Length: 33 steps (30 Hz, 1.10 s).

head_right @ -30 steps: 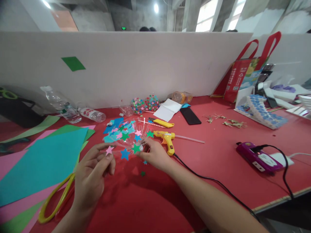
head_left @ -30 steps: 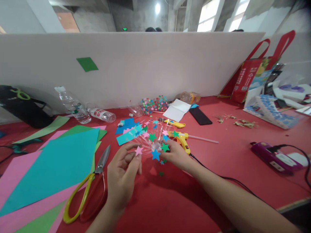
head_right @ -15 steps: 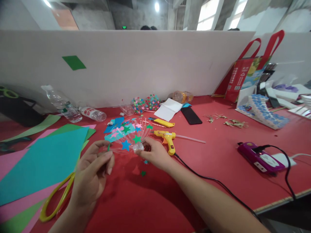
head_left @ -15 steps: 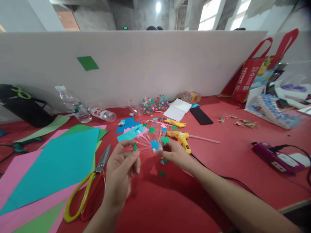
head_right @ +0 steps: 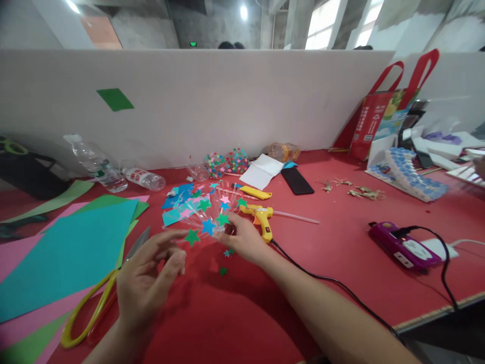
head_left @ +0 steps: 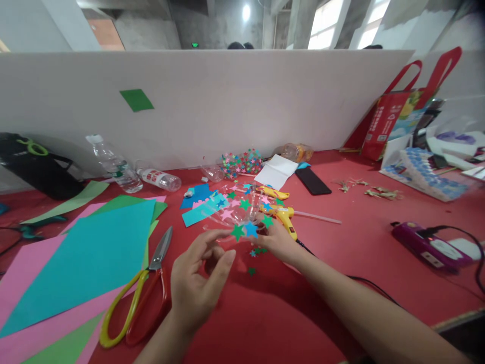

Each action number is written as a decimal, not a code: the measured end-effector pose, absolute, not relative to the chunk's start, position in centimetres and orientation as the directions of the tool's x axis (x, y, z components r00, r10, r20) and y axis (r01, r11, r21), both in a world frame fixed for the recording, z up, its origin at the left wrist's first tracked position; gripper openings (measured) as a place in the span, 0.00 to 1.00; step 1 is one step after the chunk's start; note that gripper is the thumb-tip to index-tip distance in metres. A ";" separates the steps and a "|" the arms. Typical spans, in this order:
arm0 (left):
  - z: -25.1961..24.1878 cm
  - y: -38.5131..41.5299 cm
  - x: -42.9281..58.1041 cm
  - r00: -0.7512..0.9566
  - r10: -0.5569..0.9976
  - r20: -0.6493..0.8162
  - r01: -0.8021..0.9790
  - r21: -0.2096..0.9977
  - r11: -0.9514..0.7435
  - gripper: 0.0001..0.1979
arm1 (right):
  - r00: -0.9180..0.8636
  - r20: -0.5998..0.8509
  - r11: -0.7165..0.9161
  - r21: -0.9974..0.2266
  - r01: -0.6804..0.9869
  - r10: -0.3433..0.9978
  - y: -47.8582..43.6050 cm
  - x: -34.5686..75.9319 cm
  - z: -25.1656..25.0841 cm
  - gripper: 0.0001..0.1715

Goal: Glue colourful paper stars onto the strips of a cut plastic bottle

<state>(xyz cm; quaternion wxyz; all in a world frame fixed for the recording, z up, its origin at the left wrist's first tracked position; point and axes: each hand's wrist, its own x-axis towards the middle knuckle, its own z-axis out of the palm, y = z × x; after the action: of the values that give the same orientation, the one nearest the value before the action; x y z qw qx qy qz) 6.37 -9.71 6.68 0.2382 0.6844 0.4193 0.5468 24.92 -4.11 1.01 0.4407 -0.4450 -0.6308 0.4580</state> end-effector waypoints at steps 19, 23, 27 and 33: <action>4.1 -4.1 4.1 -0.235 0.946 0.225 0.051 0.974 -0.219 0.11 | -0.333 0.053 0.023 -0.995 -0.093 0.941 -4.9 24.9 3.2 0.16; 3.5 -3.8 4.5 -0.148 0.972 0.183 0.100 0.980 -0.170 0.09 | -0.371 0.072 0.016 -0.988 -0.151 0.926 -4.8 24.9 3.6 0.18; 3.5 -3.8 4.9 -0.065 0.987 0.146 0.150 0.979 -0.135 0.11 | -0.388 0.097 0.024 -0.982 -0.187 0.916 -4.6 24.9 3.5 0.21; 3.3 -3.1 5.4 0.008 0.998 0.058 0.188 0.980 -0.059 0.14 | -0.358 0.145 0.086 -0.981 -0.176 0.922 -4.4 24.8 2.8 0.23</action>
<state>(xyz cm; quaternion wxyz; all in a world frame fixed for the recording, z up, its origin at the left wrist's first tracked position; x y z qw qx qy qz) 5.35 -3.14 3.30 0.4363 0.5601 0.5295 0.4642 24.78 -4.38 2.76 0.4634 -0.3260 -0.5727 0.5924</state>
